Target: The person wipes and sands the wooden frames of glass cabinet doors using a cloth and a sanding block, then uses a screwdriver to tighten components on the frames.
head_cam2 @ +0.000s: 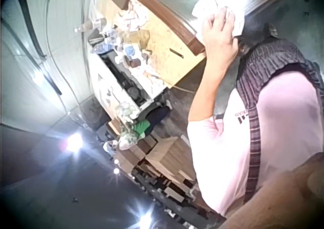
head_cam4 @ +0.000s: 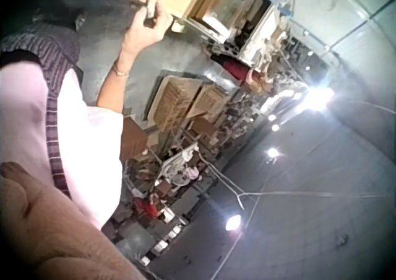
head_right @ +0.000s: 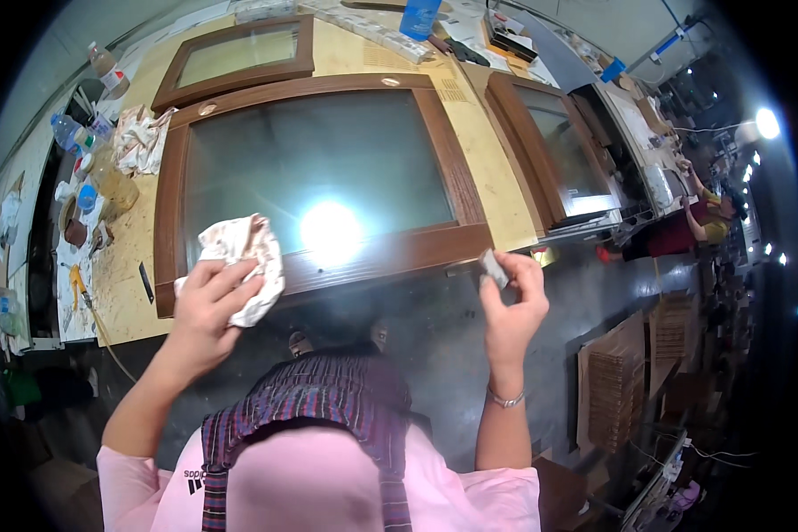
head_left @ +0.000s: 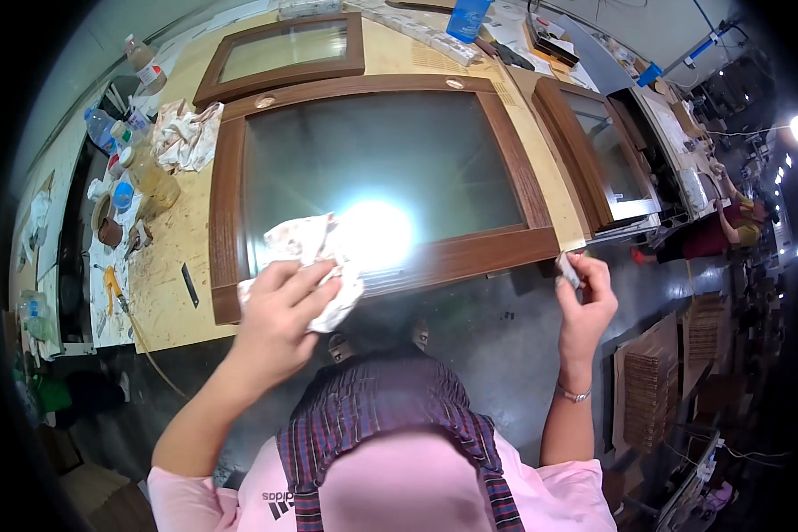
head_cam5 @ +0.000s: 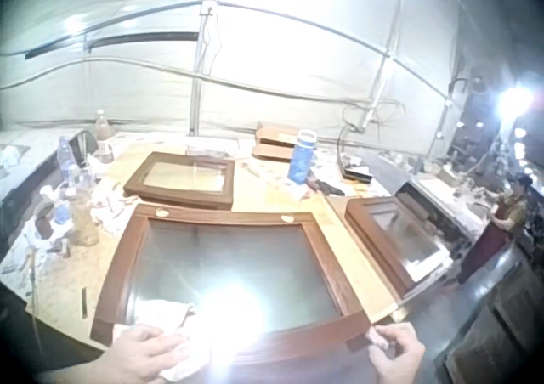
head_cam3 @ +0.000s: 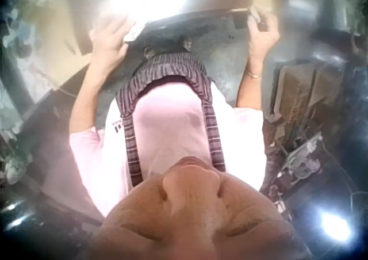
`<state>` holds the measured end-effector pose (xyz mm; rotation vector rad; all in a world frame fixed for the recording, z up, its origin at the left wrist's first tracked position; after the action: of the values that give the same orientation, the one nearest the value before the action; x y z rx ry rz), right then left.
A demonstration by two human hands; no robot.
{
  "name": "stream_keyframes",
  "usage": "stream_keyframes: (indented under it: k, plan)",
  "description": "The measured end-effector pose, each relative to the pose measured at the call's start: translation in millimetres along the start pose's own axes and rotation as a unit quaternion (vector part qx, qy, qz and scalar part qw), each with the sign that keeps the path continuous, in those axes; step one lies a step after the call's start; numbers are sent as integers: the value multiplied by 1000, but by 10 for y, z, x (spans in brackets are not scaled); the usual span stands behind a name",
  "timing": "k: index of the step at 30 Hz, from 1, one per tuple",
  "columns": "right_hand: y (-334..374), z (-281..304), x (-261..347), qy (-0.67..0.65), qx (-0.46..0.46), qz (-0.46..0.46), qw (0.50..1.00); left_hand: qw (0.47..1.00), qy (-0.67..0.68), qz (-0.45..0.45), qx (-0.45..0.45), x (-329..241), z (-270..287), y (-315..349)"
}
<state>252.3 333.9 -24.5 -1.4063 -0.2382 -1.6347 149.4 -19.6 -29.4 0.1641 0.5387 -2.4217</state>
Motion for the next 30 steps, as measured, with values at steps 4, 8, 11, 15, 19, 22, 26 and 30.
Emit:
stream_keyframes:
  k: [4,8,11,15,19,22,26,30]
  plan:
    - [-398,-8,54,-105,52,-24,993,995,63,-75,-16,-747,-580,-759]
    - [-725,-140,7,-136,108,17,985,962,224,-154,35,-1300,-839,-1024]
    - [-814,-360,-104,-151,158,18,976,974,181,-70,-113,-888,-277,-850]
    - [-640,-1129,187,-80,317,59,943,950,6,265,-167,436,233,-233]
    - [-237,-1872,602,-151,412,150,886,946,-74,268,-167,568,70,-58]
    - [-138,-2002,561,-117,456,171,865,942,-55,276,-183,550,50,-82]
    - [-489,-1568,291,-14,459,140,877,941,-44,282,-182,551,67,-51]
    - [-767,-1259,18,13,424,53,904,944,-46,276,-177,533,61,-107]
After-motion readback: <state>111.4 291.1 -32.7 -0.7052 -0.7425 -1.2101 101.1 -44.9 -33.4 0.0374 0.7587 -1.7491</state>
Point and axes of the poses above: each hand's wrist, its own y-axis away from the middle knuckle, its own z-axis out of the back of the hand, x = y × z, the point moved 7 cm from there along -y, towards the middle knuckle, and after that the axes turned 7 degrees about -y, right-handed, at the moved point
